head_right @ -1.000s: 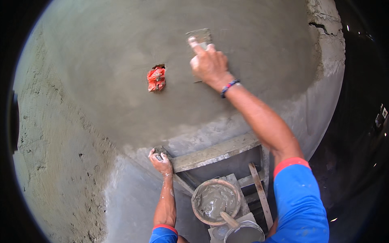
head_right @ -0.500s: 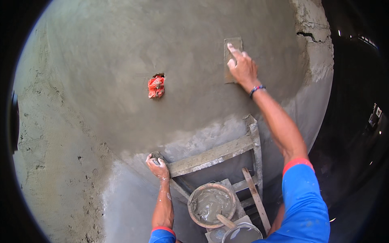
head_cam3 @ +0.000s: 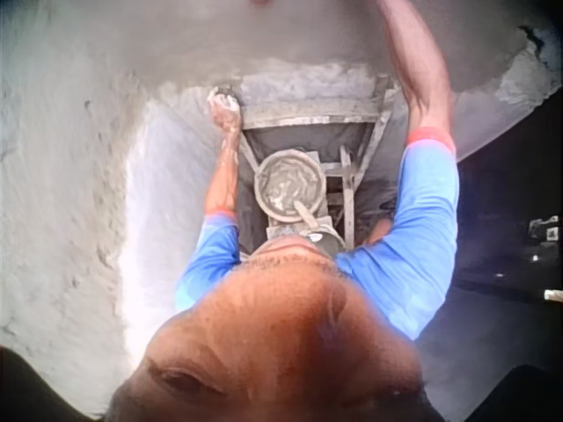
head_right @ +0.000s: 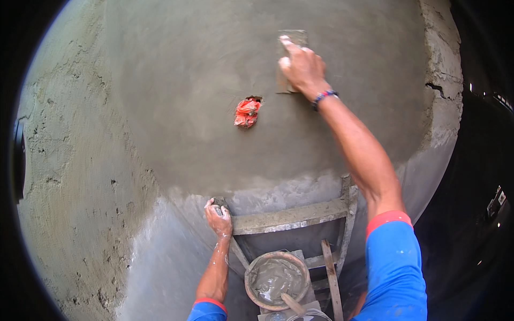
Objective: The person is using a wooden float to smooth a layer of wet plaster on a concrete wall.
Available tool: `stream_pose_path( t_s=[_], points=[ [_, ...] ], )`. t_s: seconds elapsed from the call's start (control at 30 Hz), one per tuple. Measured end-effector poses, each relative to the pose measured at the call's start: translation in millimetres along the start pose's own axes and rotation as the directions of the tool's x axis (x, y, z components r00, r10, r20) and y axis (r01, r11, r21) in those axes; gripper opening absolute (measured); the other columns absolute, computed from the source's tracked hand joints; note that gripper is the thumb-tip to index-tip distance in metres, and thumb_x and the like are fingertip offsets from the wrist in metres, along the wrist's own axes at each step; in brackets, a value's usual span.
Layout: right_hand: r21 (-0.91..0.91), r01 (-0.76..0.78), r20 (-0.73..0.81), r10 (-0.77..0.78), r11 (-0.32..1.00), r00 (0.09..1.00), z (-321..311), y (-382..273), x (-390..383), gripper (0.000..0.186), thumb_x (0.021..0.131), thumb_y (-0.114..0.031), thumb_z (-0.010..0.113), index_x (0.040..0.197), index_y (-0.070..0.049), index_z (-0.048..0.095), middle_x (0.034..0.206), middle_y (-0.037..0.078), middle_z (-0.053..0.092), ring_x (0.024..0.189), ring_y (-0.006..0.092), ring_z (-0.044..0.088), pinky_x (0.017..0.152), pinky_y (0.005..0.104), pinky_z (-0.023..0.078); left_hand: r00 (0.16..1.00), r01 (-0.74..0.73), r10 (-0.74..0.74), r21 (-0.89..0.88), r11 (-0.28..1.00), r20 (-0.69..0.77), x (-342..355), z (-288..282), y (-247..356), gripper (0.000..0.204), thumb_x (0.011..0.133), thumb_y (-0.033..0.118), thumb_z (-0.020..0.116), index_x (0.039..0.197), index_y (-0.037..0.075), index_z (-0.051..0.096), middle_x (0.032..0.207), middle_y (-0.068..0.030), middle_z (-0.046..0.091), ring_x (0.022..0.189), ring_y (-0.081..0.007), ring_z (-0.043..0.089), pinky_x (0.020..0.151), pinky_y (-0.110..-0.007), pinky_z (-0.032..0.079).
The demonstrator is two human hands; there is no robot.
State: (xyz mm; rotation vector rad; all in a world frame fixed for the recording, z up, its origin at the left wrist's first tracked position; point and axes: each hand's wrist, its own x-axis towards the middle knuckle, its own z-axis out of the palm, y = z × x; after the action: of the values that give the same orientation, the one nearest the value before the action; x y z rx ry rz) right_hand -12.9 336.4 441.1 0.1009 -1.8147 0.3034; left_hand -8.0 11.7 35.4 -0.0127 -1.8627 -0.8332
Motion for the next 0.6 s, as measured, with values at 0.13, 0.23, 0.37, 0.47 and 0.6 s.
stream_pose_path(
  t_s=[0.13, 0.23, 0.37, 0.47, 0.6],
  points=[
    [-0.011, 0.246, 0.151, -0.242, 0.969, 0.958, 20, -48, -16, 0.058, 0.086, -0.022, 0.058, 0.144, -0.029, 0.052, 0.102, 0.023, 0.065, 0.083, 0.041, 0.068, 0.075, 0.0519, 0.057, 1.0, 0.017, -0.017, -0.026, 1.0, 0.003, 2, 4, 4, 0.024, 0.076, -0.001, 0.069, 0.093, 0.003, 0.052, 0.127, -0.0167, 0.059, 0.119, -0.0384, 0.054, 0.099, -0.047, 0.044],
    [-0.065, 0.468, 0.375, -0.413, 0.881, 0.83, 23, -29, -64, 0.063, 0.085, -0.02, 0.061, 0.145, -0.035, 0.048, 0.101, 0.019, 0.061, 0.078, 0.0374, 0.068, 0.069, 0.0478, 0.058, 1.0, 0.006, -0.006, 0.017, 1.0, -0.014, 3, -14, -12, 0.025, 0.075, -0.001, 0.07, 0.093, 0.003, 0.053, 0.127, -0.0163, 0.059, 0.118, -0.0378, 0.055, 0.098, -0.047, 0.044],
    [-0.145, 0.289, 0.204, -0.257, 0.946, 0.945, -10, 18, -20, 0.063, 0.081, -0.016, 0.062, 0.141, -0.034, 0.054, 0.094, 0.016, 0.064, 0.082, 0.0342, 0.068, 0.072, 0.047, 0.058, 1.0, 0.008, -0.008, 0.014, 1.0, -0.007, 5, -3, -7, 0.029, 0.071, -0.002, 0.07, 0.095, 0.003, 0.053, 0.126, -0.0155, 0.06, 0.113, -0.0378, 0.056, 0.096, -0.047, 0.045],
    [-0.164, 0.272, 0.082, -0.262, 0.948, 0.962, -12, -23, 47, 0.055, 0.086, -0.021, 0.056, 0.14, -0.03, 0.056, 0.1, 0.019, 0.066, 0.085, 0.0368, 0.069, 0.078, 0.0484, 0.057, 1.0, -0.025, 0.025, 0.001, 1.0, -0.006, 3, -1, -3, 0.029, 0.071, -0.002, 0.07, 0.094, 0.003, 0.054, 0.126, -0.0155, 0.06, 0.112, -0.0377, 0.056, 0.095, -0.046, 0.046],
    [-0.13, 0.532, 0.234, -0.496, 0.837, 0.837, 23, -95, 32, 0.052, 0.087, -0.022, 0.056, 0.139, -0.029, 0.056, 0.097, 0.018, 0.065, 0.083, 0.0358, 0.068, 0.074, 0.0472, 0.056, 0.998, -0.044, 0.043, -0.008, 0.999, -0.04, 3, -3, -5, 0.025, 0.071, -0.004, 0.068, 0.091, 0.003, 0.055, 0.125, -0.0156, 0.062, 0.109, -0.037, 0.057, 0.094, -0.046, 0.046]
  ],
)
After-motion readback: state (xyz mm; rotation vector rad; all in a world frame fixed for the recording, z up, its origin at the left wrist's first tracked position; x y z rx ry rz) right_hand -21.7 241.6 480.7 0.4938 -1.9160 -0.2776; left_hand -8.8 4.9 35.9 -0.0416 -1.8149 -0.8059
